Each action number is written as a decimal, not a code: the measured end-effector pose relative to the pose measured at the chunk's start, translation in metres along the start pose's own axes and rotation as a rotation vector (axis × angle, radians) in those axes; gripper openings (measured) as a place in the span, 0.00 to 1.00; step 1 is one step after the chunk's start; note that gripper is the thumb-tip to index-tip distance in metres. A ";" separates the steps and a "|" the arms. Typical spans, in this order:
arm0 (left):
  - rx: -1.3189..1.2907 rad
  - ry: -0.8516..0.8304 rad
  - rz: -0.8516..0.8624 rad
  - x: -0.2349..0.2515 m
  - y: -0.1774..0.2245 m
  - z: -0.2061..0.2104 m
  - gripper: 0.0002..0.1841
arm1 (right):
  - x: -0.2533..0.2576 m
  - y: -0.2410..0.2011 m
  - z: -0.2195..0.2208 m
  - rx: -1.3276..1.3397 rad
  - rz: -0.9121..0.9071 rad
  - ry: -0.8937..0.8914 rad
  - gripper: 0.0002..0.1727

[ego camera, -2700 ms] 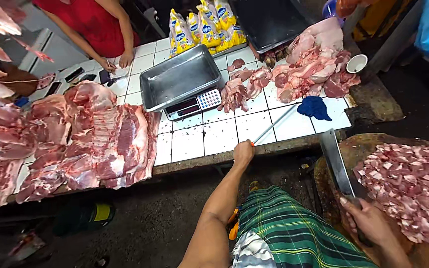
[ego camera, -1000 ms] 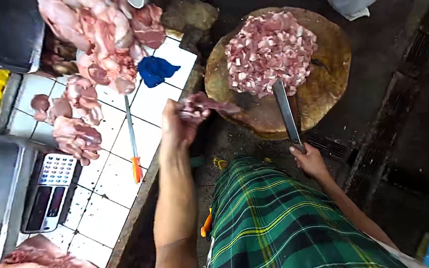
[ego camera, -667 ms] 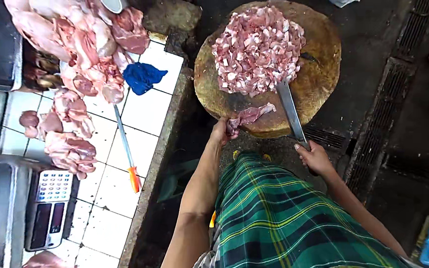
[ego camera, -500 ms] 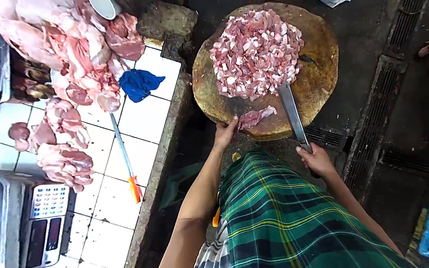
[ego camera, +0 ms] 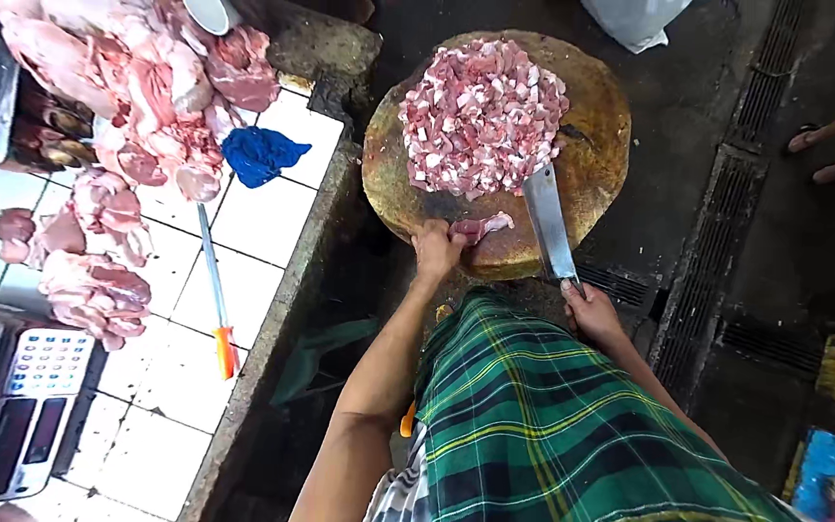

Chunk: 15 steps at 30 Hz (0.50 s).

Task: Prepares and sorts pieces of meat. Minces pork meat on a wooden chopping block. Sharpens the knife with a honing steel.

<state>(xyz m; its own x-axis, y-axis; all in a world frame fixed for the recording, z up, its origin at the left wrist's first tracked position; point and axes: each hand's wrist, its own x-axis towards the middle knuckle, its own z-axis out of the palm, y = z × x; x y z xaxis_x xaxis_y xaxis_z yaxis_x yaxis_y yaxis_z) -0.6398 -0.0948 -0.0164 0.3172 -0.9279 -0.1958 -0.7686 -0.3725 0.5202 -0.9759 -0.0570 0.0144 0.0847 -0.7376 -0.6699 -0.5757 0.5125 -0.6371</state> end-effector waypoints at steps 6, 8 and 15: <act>-0.538 -0.024 -0.103 -0.009 0.081 -0.019 0.17 | 0.001 0.016 -0.054 -0.026 -0.095 0.079 0.30; -0.648 0.004 -0.064 -0.006 0.108 -0.022 0.16 | 0.012 0.020 -0.073 -0.085 -0.113 0.069 0.29; -0.750 -0.046 -0.097 -0.031 0.132 -0.041 0.14 | 0.029 0.033 -0.107 -0.097 -0.069 -0.091 0.35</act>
<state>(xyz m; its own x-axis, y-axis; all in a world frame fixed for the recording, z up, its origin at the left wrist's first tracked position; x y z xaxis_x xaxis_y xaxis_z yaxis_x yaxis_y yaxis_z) -0.7280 -0.1147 0.0922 0.3279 -0.8972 -0.2956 -0.1491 -0.3582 0.9217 -1.0796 -0.1085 0.0142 0.1976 -0.7242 -0.6606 -0.6416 0.4140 -0.6458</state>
